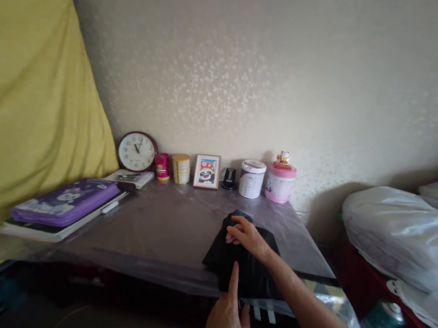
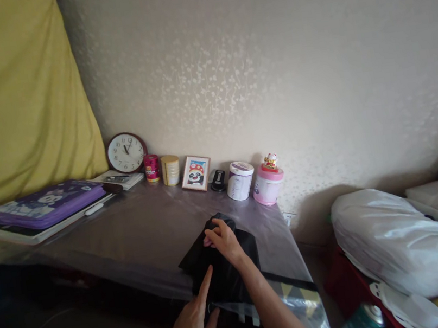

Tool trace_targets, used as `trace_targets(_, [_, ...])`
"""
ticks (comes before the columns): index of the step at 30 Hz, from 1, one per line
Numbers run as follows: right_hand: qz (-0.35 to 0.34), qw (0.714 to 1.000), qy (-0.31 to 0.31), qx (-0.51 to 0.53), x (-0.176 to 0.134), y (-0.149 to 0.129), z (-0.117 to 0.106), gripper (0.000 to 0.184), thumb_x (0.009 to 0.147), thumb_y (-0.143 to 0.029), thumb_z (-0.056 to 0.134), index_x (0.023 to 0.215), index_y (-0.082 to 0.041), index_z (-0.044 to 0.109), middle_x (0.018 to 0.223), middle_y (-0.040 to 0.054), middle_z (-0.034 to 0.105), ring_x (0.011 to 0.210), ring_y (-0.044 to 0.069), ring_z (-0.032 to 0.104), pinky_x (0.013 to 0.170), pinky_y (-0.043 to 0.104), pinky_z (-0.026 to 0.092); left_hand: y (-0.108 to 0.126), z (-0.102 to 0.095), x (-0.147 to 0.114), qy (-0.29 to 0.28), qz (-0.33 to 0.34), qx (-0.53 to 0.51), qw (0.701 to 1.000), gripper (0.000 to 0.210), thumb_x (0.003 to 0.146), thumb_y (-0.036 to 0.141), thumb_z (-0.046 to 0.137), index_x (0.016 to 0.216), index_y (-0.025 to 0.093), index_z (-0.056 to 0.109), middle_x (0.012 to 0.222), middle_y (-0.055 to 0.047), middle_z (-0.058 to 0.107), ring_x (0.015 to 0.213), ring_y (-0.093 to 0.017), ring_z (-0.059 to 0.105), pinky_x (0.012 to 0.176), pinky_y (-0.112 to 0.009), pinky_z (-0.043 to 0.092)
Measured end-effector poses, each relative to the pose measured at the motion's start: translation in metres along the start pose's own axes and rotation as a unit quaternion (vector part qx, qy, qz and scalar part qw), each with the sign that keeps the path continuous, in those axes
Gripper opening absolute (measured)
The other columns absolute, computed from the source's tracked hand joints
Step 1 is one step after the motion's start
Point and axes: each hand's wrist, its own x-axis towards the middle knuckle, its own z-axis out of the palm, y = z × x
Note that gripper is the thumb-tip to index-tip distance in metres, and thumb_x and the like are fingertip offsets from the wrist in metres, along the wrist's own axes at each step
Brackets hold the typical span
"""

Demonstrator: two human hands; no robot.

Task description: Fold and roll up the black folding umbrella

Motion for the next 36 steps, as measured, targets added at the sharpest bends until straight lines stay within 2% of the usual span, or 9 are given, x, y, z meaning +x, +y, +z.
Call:
trace_targets(2, [-0.078,0.997,0.004,-0.013,-0.016,-0.004,-0.007,0.033,0.085,-0.034,0.048,0.113,-0.018,0.052,0.078,0.0020,0.066,0.074,0.015,0.065,0.070,0.029,0.051,0.000,0.000,0.000,0.002,-0.002,-0.005,1.000,0.068,0.087,0.020,0.039,0.144,0.023,0.002,0.122,-0.008,0.058,0.107,-0.017,0.056,0.090,-0.022,0.037])
trace_targets(6, [-0.201,0.965,0.067,-0.157,-0.050,0.002,-0.023,0.021,0.087,-0.033,0.047,0.095,-0.024,0.065,0.095,0.0060,0.066,0.092,0.019,0.060,0.085,0.033,0.047,-0.001,0.001,0.001,0.007,-0.003,-0.010,1.000,0.069,0.087,0.021,0.039,0.144,0.021,0.000,0.121,-0.008,0.058,0.108,-0.016,0.055,0.090,-0.021,0.036])
trace_targets(11, [-0.274,0.930,0.021,-0.245,-0.052,0.022,-0.027,0.027,0.090,-0.028,0.044,0.109,-0.024,0.063,0.119,0.0085,0.059,0.114,0.022,0.051,0.098,0.043,0.040,0.002,0.000,0.000,-0.003,-0.025,-0.011,1.000,0.074,0.086,0.019,0.040,0.144,0.016,-0.007,0.125,-0.009,0.056,0.104,-0.016,0.058,0.087,-0.019,0.038])
trace_targets(16, [-0.290,0.902,0.025,-0.319,-0.012,0.033,-0.027,0.032,0.091,-0.028,0.042,0.117,-0.021,0.059,0.128,0.0103,0.055,0.123,0.023,0.044,0.103,0.046,0.034,0.002,0.000,0.001,-0.003,-0.014,-0.017,1.000,0.073,0.086,0.019,0.039,0.144,0.015,-0.007,0.133,-0.011,0.049,0.110,-0.016,0.055,0.091,-0.021,0.036])
trace_targets(20, [-0.241,0.894,0.049,-0.375,0.020,0.036,-0.033,0.033,0.091,-0.027,0.040,0.118,-0.019,0.058,0.128,0.0113,0.054,0.122,0.024,0.046,0.101,0.046,0.036,-0.001,0.000,0.002,-0.008,-0.010,-0.025,1.000,0.074,0.087,0.020,0.039,0.143,0.016,-0.009,0.132,-0.011,0.050,0.110,-0.016,0.055,0.090,-0.021,0.038])
trace_targets(23, [-0.195,0.882,0.090,-0.419,0.029,0.035,-0.034,0.034,0.091,-0.026,0.040,0.120,-0.020,0.056,0.131,0.0105,0.052,0.119,0.025,0.048,0.099,0.047,0.037,-0.003,0.002,0.003,-0.008,-0.004,-0.032,0.999,0.075,0.086,0.020,0.038,0.143,0.015,-0.010,0.133,-0.011,0.049,0.108,-0.016,0.056,0.089,-0.021,0.038])
trace_targets(26, [-0.215,0.875,0.097,-0.422,0.024,0.033,-0.026,0.034,0.091,-0.026,0.039,0.120,-0.021,0.056,0.132,0.0093,0.051,0.120,0.024,0.048,0.102,0.047,0.034,-0.005,0.005,0.003,0.001,0.007,-0.031,1.000,0.075,0.085,0.018,0.039,0.143,0.015,-0.009,0.134,-0.011,0.047,0.109,-0.016,0.055,0.090,-0.020,0.037])
trace_targets(32, [-0.252,0.894,0.012,-0.370,-0.010,0.015,0.002,0.030,0.092,-0.026,0.040,0.112,-0.018,0.062,0.123,0.0103,0.059,0.123,0.024,0.046,0.104,0.047,0.030,-0.002,0.006,0.004,-0.001,-0.012,-0.017,1.000,0.075,0.086,0.019,0.039,0.143,0.010,-0.007,0.129,-0.014,0.052,0.103,-0.018,0.058,0.088,-0.023,0.039])
trace_targets(36, [-0.284,0.892,-0.154,-0.317,-0.040,-0.010,0.011,0.029,0.094,-0.027,0.038,0.103,-0.025,0.066,0.106,0.0034,0.068,0.111,0.020,0.056,0.104,0.044,0.030,-0.003,0.004,0.004,-0.021,-0.028,0.005,0.999,0.070,0.086,0.023,0.037,0.143,0.002,0.000,0.115,-0.017,0.061,0.100,-0.021,0.059,0.083,-0.024,0.041])
